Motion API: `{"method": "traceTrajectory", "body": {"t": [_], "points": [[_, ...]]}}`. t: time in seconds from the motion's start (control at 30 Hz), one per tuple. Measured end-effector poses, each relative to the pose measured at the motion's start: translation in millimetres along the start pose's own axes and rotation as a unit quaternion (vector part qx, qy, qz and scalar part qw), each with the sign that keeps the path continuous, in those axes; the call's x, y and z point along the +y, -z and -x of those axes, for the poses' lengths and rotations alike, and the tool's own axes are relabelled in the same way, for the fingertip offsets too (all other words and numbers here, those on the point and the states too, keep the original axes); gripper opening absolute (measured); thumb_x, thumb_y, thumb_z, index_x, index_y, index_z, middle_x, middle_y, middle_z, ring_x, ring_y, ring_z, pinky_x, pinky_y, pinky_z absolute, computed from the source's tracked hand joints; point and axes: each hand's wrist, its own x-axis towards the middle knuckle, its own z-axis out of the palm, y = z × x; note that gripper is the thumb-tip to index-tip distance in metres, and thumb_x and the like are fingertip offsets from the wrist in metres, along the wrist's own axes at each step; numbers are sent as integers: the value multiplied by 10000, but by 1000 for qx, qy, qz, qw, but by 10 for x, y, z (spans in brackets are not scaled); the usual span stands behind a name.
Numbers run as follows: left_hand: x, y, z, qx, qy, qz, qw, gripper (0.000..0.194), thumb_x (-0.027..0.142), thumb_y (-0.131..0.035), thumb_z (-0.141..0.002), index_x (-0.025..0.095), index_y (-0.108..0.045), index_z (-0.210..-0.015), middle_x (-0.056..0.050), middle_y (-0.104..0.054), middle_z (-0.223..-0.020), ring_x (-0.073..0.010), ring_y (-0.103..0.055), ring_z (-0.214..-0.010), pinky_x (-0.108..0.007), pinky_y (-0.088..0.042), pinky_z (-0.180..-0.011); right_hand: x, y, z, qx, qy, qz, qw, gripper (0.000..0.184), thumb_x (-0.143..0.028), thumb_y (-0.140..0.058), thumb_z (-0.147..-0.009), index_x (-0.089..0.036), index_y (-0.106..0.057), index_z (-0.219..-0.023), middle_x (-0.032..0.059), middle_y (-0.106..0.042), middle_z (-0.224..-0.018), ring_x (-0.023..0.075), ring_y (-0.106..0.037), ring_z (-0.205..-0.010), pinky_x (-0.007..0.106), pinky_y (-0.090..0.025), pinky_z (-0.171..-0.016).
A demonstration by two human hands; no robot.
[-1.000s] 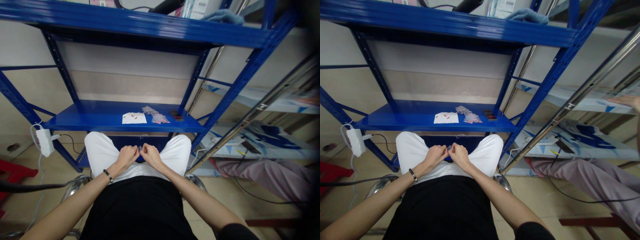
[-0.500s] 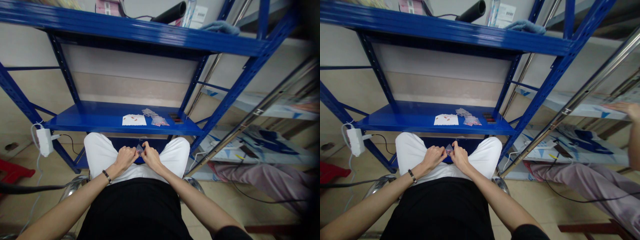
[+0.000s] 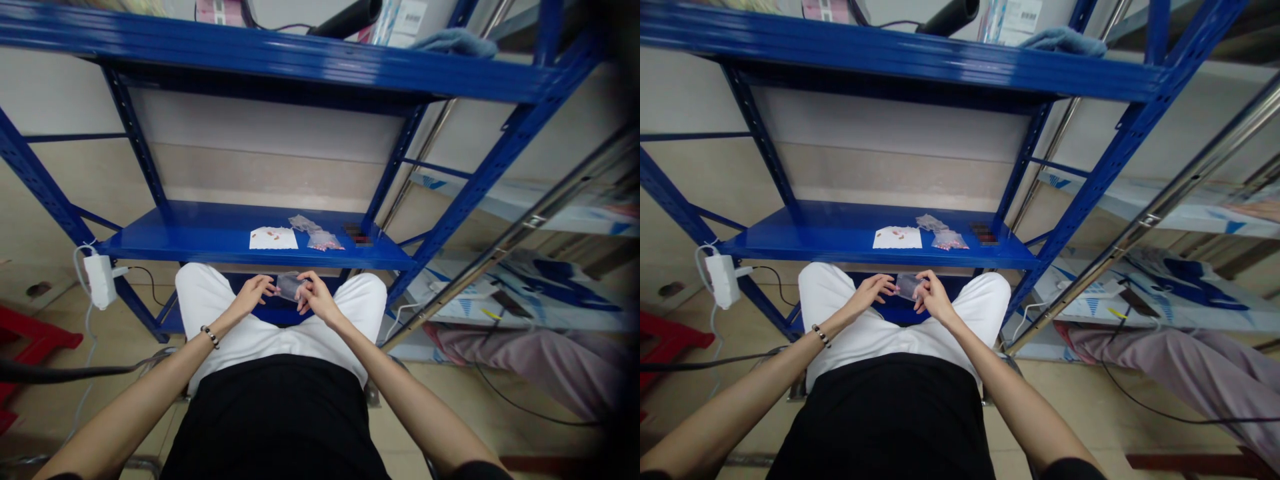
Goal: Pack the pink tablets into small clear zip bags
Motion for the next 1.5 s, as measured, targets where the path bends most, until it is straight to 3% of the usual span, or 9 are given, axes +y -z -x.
{"method": "traceTrajectory", "body": {"t": [0.07, 0.17, 0.4, 0.53, 0.77, 0.93, 1.13, 1.3, 1.5], "points": [[26, 14, -30, -71, 37, 130, 988, 430, 456, -549, -909, 137, -579, -1195, -179, -707, -1080, -243, -706, -886, -291, -539, -625, -42, 27, -11, -20, -3, -38, 999, 330, -305, -534, -795, -251, -380, -1082, -77, -599, -683, 119, -609, -444, 213, -508, -376], [57, 3, -25, -143, 50, 191, 970, 455, 412, -651, -866, 116, -592, -1206, -208, -687, -1139, -269, -712, -930, -291, -566, -643, -86, 47, -13, -32, -5, -59, 998, 342, -301, -566, -788, -244, -387, -1074, -73, -608, -678, 120, -609, -438, 220, -519, -378], [-91, -46, -190, -105, 47, 186, 976, 354, 296, -782, -773, 63, -679, -1018, -198, -736, -961, -212, -730, -787, -234, -576, -643, -81, 37, -87, -42, -12, -80, 996, 351, -275, -574, -783, -242, -390, -1080, -67, -620, -689, 126, -613, -445, 228, -524, -374], [-173, -29, -325, -124, 82, 225, 963, 340, 276, -749, -809, 69, -673, -1069, -205, -722, -1030, -211, -730, -819, -242, -585, -669, -100, 72, -236, -32, -18, -80, 996, 355, -259, -580, -774, -245, -394, -1076, -65, -629, -697, 119, -612, -462, 218, -524, -387], [-231, 63, -344, -134, 116, 355, 918, 234, 279, -586, -927, 96, -669, -1047, -188, -688, -1143, -198, -721, -833, -262, -577, -659, -473, 301, -600, -81, -23, -20, 996, 318, -259, -651, -743, -207, -451, -985, -88, -564, -542, 90, -512, -386, 201, -491, -389], [-179, 17, -256, -140, 89, 371, 914, 263, 285, -606, -917, 129, -646, -1126, -175, -673, -1176, -198, -712, -881, -240, -561, -646, -738, 344, -757, -125, 3, 48, 991, 320, -259, -651, -769, -198, -463, -1020, -104, -529, -480, 76, -458, -347, 170, -424, -373], [-137, -86, -237, -142, 59, 367, 918, 274, 186, -695, -850, 115, -645, -1110, -150, -695, -1079, -145, -697, -809, -208, -546, -652, -810, 298, -802, -156, 29, 61, 985, 321, -289, -651, -793, -189, -473, -1040, -117, -490, -437, 67, -402, -333, 156, -371, -362], [-159, -97, -271, -120, 35, 368, 921, 198, 170, -755, -791, 83, -675, -950, -88, -694, -852, -85, -636, -659, -180, -517, -621, -829, 227, -737, -133, 25, 57, 989, 342, -300, -666, -792, -193, -474, -1055, -116, -491, -467, 65, -411, -355, 156, -372, -372], [-61, -95, -378, -68, 8, 349, 935, 180, 174, -782, -758, 65, -691, -867, -94, -691, -816, -84, -616, -639, -191, -519, -624, -836, 178, -592, -51, 5, -39, 998, 444, -377, -674, -802, -226, -422, -1135, -63, -583, -654, 103, -545, -479, 211, -476, -440]]}}
